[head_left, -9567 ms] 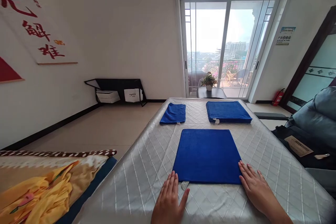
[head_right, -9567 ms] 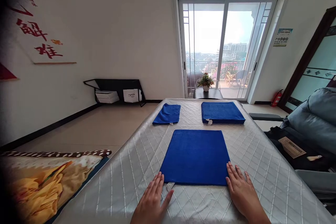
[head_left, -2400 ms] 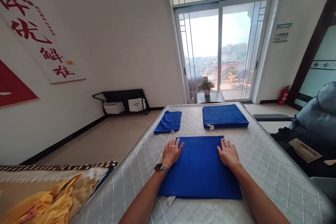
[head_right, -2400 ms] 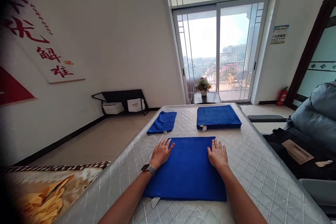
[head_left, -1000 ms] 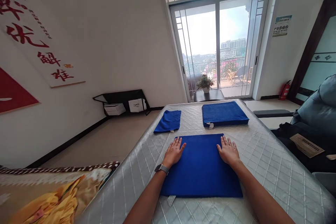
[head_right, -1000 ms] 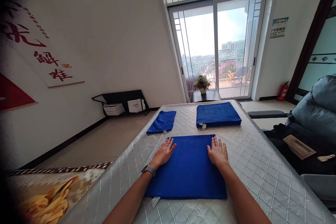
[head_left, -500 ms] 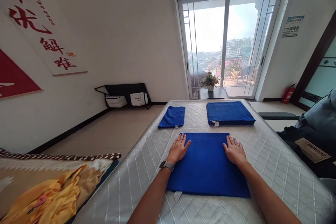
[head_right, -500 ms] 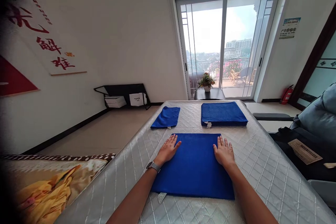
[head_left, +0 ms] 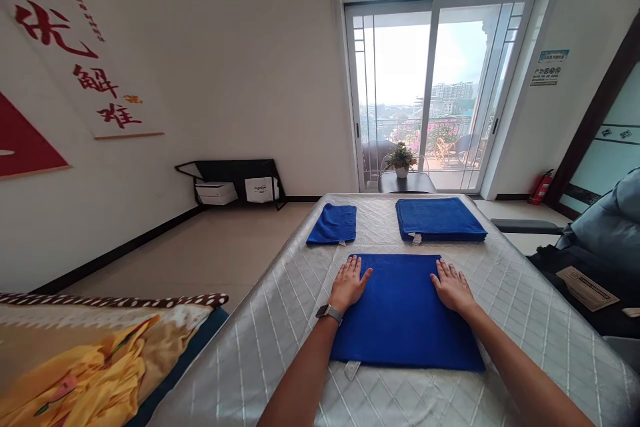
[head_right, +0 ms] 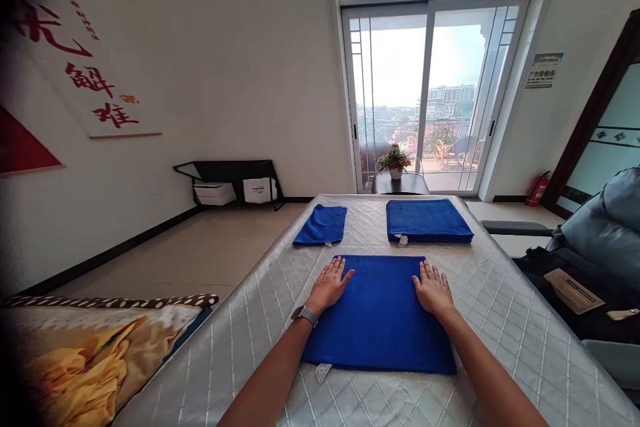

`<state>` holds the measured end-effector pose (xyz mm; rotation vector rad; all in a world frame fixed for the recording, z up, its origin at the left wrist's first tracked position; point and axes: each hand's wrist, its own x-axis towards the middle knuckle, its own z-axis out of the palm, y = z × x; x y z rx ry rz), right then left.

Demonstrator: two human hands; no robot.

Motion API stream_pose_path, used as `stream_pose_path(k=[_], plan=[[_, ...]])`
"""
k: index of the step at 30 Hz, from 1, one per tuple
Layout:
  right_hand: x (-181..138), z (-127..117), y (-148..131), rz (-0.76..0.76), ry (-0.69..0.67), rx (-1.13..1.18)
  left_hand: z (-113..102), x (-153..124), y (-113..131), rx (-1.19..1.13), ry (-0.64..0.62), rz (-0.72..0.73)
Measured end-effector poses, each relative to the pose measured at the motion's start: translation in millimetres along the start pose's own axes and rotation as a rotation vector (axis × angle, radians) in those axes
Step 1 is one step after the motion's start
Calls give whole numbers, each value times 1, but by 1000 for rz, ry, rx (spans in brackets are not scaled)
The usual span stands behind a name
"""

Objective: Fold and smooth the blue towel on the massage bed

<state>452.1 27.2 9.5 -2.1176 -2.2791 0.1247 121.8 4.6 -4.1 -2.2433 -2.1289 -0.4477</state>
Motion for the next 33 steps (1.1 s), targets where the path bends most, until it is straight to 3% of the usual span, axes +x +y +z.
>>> stream_pose_path(k=[6,14,28,33], plan=[[-14,-5,5,-50,58,-31,0,0,1,-9,-8,-10],[-42,6,14,-44,4,7,4,1,-1,-28,20,5],[-51,3,15,-106,-12,40,4,1,-3,18,-7,0],[-55,0,11,-93,-35,99,-13,-6,13,70,124,40]])
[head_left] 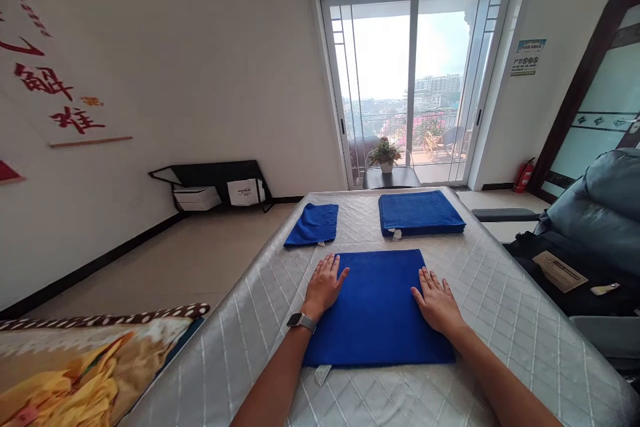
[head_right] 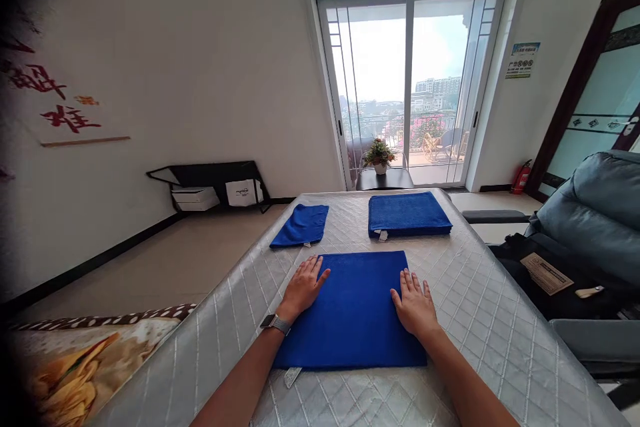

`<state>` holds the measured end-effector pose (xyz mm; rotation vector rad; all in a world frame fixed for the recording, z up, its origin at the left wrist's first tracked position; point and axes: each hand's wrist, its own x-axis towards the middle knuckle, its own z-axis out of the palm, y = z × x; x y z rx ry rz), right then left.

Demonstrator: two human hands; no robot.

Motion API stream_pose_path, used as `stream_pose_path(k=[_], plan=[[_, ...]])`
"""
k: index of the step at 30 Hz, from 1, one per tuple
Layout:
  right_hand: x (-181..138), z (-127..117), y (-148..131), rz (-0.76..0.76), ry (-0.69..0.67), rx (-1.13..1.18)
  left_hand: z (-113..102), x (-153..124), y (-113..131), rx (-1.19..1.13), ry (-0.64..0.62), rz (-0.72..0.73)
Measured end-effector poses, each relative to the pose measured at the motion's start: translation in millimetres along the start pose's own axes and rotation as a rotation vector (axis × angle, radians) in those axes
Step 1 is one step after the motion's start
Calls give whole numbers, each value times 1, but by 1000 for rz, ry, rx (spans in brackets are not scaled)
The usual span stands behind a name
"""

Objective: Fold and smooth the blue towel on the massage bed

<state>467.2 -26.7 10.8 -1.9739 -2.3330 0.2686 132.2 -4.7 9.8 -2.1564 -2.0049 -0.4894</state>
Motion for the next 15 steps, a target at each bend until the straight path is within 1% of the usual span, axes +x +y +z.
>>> stream_pose_path(k=[1,3,5,8,10,13,15], plan=[[0,-1,0,1,-1,12,-4,-1,9,1,15,21],[-1,-2,-1,4,-4,27,-9,-6,33,-23,-4,82],[-1,-2,-1,6,-6,36,-10,-11,66,-74,-62,184],[-3,-3,-2,4,-6,36,-6,-18,122,-139,-129,383],[-5,-4,-2,-6,-8,9,-1,-19,156,-181,-155,459],[-8,-5,0,-40,-12,-47,6,-15,191,-230,-187,466],[-10,-5,1,-61,-9,-61,10,-12,203,-240,-191,436]])
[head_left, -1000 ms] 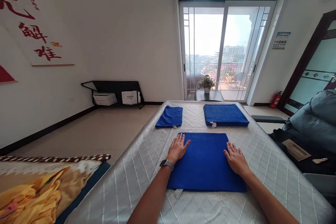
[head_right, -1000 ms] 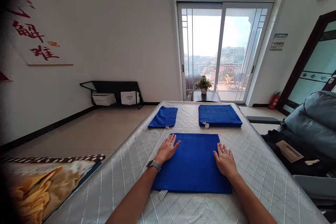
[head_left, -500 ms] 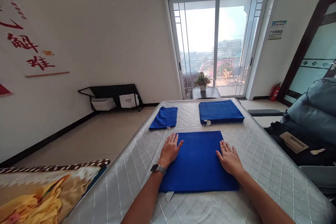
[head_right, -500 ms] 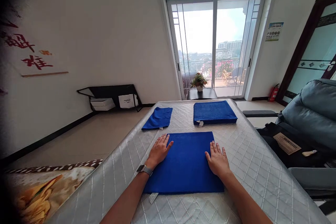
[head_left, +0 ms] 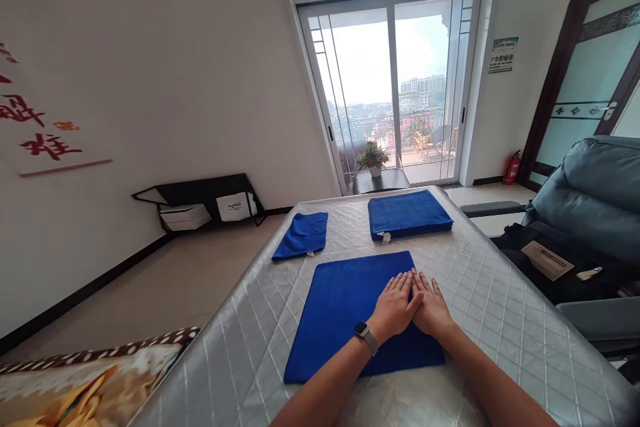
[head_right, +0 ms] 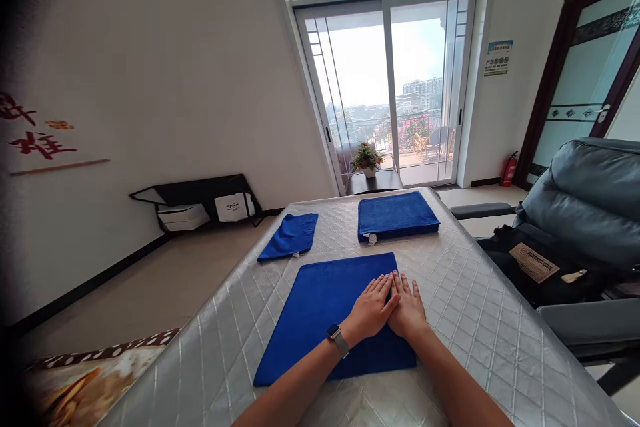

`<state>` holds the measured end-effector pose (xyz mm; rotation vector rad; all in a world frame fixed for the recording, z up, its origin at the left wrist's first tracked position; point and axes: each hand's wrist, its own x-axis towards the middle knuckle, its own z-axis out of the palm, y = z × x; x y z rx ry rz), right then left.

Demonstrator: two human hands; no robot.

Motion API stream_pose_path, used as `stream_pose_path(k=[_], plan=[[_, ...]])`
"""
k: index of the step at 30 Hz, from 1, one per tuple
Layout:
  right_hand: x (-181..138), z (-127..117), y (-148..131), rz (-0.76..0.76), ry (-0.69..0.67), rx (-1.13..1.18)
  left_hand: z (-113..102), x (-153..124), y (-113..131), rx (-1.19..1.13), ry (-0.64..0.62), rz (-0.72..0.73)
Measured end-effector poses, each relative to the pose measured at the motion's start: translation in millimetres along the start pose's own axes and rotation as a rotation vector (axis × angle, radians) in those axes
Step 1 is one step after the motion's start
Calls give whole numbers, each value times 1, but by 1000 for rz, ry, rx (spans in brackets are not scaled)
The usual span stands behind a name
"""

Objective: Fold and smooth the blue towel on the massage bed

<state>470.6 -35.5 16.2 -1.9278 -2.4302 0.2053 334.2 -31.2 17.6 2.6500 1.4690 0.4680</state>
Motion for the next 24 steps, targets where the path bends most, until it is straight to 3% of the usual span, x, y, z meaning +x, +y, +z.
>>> stream_pose_path(k=[4,11,24], plan=[[1,1,0,2,-2,15,3,0,-1,14,2,-16],[6,1,-2,46,-18,73,-7,-24,-21,77,-39,-90],[7,1,-1,43,3,108,-28,-96,-114,229,-34,-385]])
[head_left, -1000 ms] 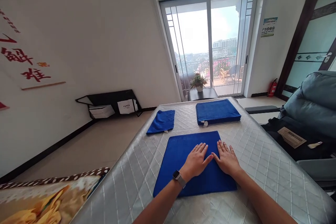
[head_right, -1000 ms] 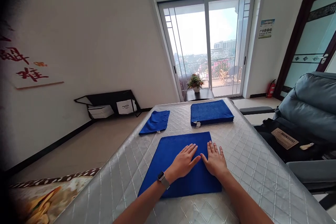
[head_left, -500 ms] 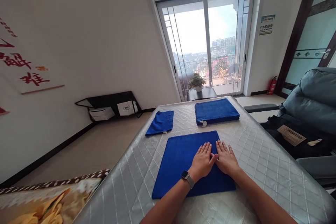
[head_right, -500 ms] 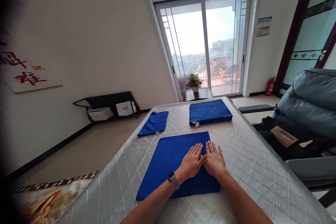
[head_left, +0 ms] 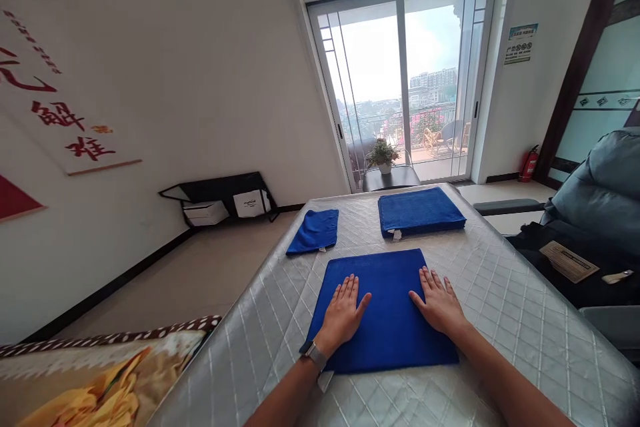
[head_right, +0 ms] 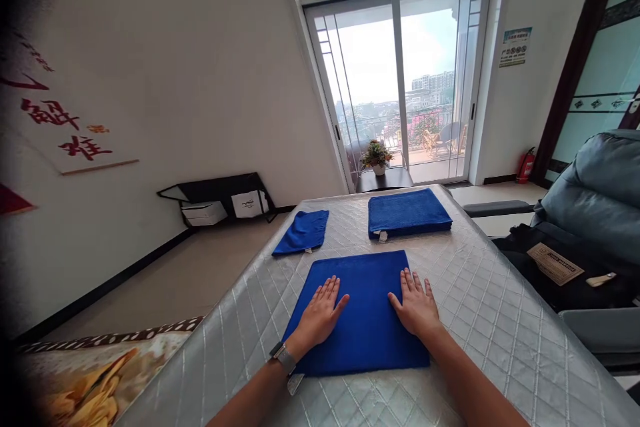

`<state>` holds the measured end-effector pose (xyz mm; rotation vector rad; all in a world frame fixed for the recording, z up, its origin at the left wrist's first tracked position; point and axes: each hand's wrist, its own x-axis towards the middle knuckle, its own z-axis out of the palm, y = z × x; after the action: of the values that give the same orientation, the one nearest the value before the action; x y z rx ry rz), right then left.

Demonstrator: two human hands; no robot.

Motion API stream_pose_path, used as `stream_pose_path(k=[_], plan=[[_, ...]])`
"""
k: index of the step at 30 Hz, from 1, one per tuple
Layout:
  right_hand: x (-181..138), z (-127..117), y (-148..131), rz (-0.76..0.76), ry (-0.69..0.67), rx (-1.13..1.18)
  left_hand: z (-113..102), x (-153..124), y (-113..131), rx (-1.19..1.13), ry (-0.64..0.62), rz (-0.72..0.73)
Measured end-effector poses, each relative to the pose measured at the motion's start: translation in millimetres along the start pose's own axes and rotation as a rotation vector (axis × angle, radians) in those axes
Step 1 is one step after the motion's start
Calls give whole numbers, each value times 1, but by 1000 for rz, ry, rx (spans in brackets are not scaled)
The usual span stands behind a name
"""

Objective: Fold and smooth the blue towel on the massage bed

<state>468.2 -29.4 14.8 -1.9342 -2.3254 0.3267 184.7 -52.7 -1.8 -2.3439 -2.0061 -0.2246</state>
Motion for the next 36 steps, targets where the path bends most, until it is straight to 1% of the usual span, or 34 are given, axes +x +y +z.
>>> stream_pose_path(k=[5,7,9,12,25,29,36], plan=[[2,5,2,-9,27,-9,4,-14,-48,4,30,-105],[2,6,3,-12,35,-12,8,-17,-60,0,56,-147],[3,7,4,-15,43,-23,11,-18,-65,-2,75,-166],[4,8,4,-19,49,-46,14,-17,-65,-1,85,-171],[6,10,7,-15,42,-99,11,-16,-63,-21,98,-157],[6,11,8,-12,51,-110,9,-16,-62,-29,99,-171],[5,11,6,-11,67,-140,4,-19,-60,-64,120,-149]])
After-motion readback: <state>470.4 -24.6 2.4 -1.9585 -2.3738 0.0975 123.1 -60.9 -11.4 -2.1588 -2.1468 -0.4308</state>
